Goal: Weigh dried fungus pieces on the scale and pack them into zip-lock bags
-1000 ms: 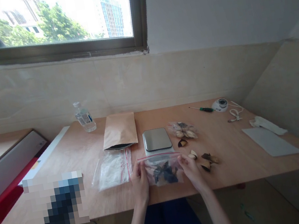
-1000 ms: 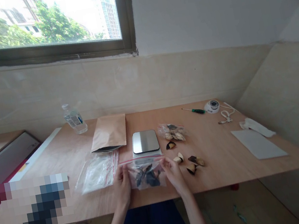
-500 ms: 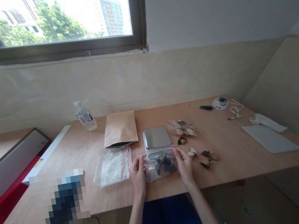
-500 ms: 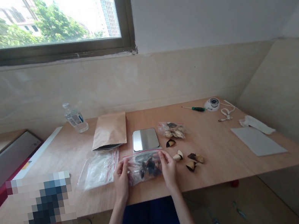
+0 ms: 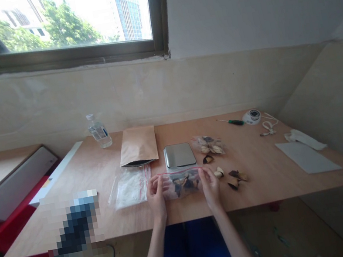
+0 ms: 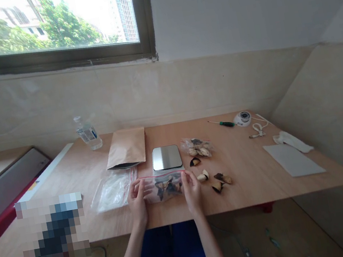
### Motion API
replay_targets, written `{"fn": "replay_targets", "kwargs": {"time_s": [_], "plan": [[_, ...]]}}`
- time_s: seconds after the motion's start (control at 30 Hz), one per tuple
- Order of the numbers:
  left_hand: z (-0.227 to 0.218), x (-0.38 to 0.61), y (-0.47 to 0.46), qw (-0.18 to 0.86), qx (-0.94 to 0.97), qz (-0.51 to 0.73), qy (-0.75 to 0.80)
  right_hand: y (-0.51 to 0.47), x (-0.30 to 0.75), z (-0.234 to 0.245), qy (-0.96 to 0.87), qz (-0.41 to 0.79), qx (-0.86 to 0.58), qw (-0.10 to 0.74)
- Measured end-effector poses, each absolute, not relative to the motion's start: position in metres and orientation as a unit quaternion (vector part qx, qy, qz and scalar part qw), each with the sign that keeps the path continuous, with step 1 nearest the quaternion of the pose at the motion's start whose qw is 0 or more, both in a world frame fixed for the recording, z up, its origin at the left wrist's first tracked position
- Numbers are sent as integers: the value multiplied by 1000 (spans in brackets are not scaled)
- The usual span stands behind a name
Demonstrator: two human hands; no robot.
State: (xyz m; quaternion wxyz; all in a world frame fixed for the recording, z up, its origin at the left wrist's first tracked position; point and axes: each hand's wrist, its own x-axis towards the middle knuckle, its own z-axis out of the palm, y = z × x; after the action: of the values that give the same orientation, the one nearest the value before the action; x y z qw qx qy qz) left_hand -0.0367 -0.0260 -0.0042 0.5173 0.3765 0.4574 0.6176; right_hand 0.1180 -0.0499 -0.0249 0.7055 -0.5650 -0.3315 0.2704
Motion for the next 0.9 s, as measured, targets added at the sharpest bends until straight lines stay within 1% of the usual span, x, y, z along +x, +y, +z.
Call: {"fn": "replay_targets", "kwargs": {"time_s": [0.27, 0.63, 0.9], "plan": [[-8, -36, -23, 510, 369, 630, 455, -51, 119, -23, -363, 225, -572, 700], [-10, -37, -23, 527, 373, 625, 439, -54, 120, -20, -364, 222, -613, 665], [-8, -36, -25, 504, 373, 636, 450, -55, 116, -22, -373, 174, -606, 680]]}}
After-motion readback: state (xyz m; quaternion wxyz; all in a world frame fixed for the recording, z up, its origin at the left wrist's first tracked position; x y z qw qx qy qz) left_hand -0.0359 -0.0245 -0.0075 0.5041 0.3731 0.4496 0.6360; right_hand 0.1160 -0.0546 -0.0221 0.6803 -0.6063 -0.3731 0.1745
